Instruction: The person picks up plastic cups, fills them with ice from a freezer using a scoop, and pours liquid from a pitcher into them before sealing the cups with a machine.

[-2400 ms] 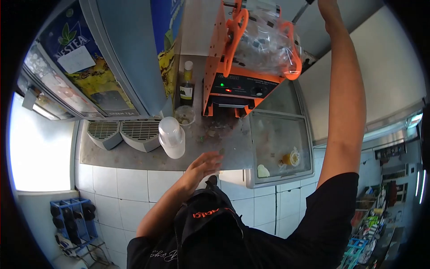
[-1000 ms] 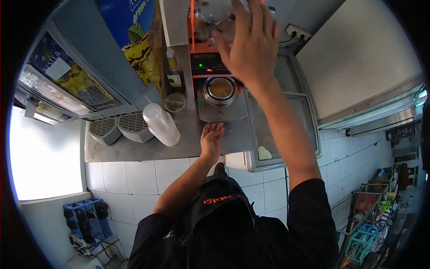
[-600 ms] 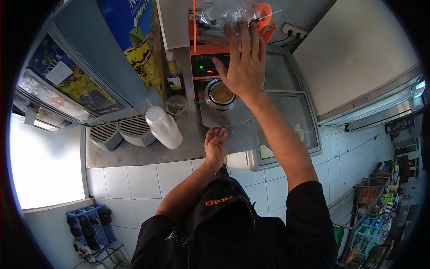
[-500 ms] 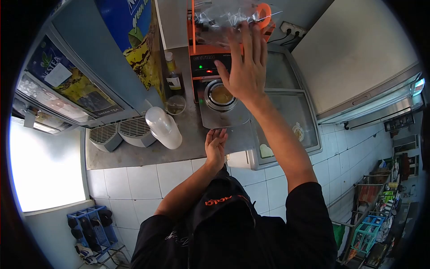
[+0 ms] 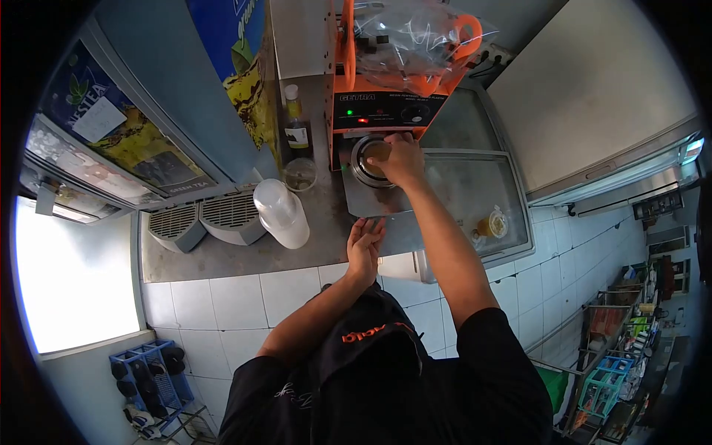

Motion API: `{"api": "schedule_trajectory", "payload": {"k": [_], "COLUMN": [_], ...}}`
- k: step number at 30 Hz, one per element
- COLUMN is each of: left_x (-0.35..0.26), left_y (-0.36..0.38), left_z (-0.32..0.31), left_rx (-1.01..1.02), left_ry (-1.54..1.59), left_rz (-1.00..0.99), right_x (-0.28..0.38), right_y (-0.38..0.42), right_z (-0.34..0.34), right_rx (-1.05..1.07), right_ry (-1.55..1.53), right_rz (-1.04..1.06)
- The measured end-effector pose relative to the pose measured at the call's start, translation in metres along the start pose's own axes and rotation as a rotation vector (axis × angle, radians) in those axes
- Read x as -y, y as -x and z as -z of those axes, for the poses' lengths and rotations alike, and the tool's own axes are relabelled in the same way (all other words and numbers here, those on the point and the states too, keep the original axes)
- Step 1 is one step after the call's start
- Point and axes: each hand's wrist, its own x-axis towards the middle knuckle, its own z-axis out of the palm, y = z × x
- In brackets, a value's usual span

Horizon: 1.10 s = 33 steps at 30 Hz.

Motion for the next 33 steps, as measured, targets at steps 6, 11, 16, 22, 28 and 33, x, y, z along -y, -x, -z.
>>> {"api": "schedule_trajectory", "payload": {"k": [6, 11, 16, 22, 28, 33], "left_x": [-0.003, -0.016, -0.031, -0.044, -0.045, -0.045], "left_y": [-0.002, 0.003, 0.01, 0.02, 0.018, 0.016], "left_z": [0.003, -0.003, -0.004, -0.008, -0.005, -0.002], "left_rx": [0.008, -0.018, -0.022, -0.025, -0.024, -0.022], "left_ry": [-0.039, -0.219, -0.278, -0.301, -0.274, -0.246], "left_rz": [0.017, 0.061, 0.121, 0.162, 0.155, 0.156], "right_x": [-0.008, -0.006, -0.005, -0.003, -0.004, -0.014], "right_y": [-0.015, -0.016, -0.019, -0.018, -0.027, -0.04], "right_z": [0.001, 0.002, 0.003, 0.012, 0.019, 0.007], "right_rx": [0.09, 0.057, 0.105, 0.136, 0.238, 0.225], "right_ry": [-0.043, 0.011, 0.035, 0.127, 0.192, 0.209], "right_rz": [-0.058, -0.072, -0.148, -0.18, -0.181, -0.164]}}
